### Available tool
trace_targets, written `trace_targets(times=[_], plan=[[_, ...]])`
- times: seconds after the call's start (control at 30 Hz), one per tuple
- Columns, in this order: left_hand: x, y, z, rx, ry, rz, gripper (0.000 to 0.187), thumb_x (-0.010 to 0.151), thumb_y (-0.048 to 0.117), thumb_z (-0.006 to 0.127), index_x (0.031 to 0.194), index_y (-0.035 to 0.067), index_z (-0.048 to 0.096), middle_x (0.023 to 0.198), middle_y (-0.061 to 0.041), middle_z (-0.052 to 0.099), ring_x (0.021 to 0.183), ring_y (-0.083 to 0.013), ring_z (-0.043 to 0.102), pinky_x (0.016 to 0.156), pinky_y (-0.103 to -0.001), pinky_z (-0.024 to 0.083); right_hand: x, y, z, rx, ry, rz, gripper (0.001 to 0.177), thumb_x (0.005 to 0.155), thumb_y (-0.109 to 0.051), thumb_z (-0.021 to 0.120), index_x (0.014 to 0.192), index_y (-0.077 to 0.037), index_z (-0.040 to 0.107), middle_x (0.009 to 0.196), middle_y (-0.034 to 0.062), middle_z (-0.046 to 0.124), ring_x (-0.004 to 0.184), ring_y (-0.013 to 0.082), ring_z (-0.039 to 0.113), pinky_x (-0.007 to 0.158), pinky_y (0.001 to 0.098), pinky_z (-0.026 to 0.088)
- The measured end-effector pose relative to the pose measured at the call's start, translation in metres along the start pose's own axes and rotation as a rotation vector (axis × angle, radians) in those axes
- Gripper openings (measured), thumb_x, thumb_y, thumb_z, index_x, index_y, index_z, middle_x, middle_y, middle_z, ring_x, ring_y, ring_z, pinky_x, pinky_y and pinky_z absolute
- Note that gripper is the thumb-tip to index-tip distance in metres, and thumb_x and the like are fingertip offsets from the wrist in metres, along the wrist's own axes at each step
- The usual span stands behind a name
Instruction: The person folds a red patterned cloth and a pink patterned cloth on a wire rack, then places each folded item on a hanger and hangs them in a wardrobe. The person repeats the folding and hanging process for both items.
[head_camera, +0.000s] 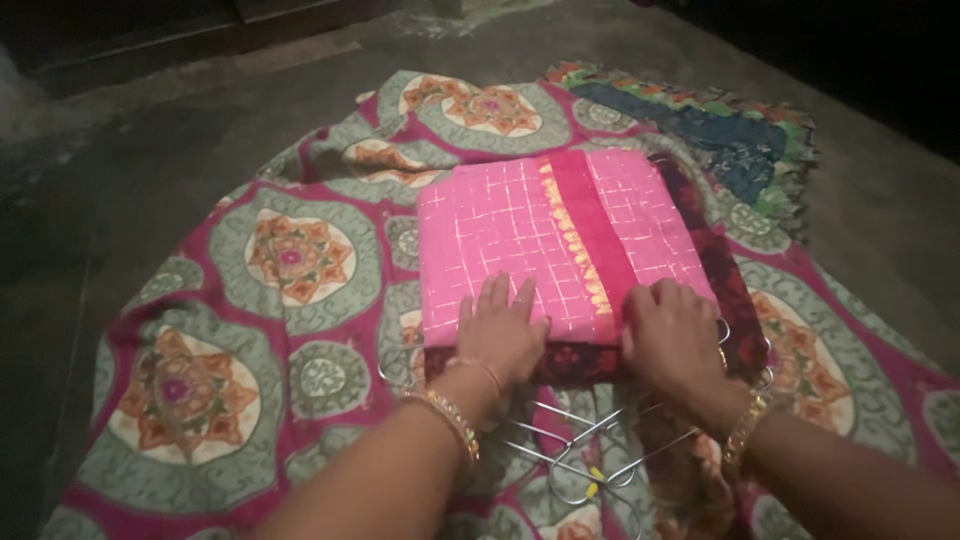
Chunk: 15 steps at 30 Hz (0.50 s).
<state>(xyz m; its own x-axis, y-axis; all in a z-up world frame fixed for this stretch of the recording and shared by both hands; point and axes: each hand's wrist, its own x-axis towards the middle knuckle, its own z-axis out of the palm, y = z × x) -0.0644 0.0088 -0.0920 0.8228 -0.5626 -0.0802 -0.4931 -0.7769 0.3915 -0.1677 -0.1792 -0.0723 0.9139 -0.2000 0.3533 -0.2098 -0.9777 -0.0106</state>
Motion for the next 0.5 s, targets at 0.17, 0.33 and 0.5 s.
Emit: trace_targets(times=[0.17, 0.33, 0.5], plan=[[0.01, 0.007, 0.021, -0.053, 0.337, 0.134, 0.059, 0.103, 0.039, 0.045, 0.155, 0.014, 0.04, 0.162, -0.017, 0.032, 0.153, -0.0311, 0.026, 0.124, -0.052, 0.016, 0.012, -0.014, -0.005, 0.411, 0.162, -0.057, 0.022, 0.087, -0.014, 0.066, 0.107, -0.007, 0.069, 0.107, 0.0141, 0.068, 0.106, 0.0352, 0.063, 0.097, 0.0488, 0.047], [0.018, 0.004, 0.042, 0.015, 0.371, 0.071, 0.06, 0.097, 0.034, 0.049, 0.153, 0.013, 0.041, 0.164, -0.015, 0.031, 0.154, -0.0293, 0.023, 0.124, -0.051, 0.01, 0.03, -0.048, 0.014, 0.763, 0.034, -0.022, 0.034, 0.097, -0.019, 0.057, 0.127, -0.004, 0.065, 0.13, 0.0184, 0.066, 0.127, 0.0349, 0.059, 0.109, 0.0432, 0.044], [0.021, 0.001, 0.065, 0.374, 0.379, 0.052, 0.076, 0.089, 0.041, 0.046, 0.158, 0.01, 0.036, 0.166, -0.016, 0.03, 0.152, -0.0305, 0.017, 0.122, -0.048, 0.003, 0.043, -0.061, 0.053, 0.748, -0.189, -0.196, 0.056, 0.103, -0.035, 0.046, 0.151, -0.006, 0.047, 0.154, 0.0176, 0.048, 0.149, 0.0345, 0.036, 0.12, 0.0449, 0.025]])
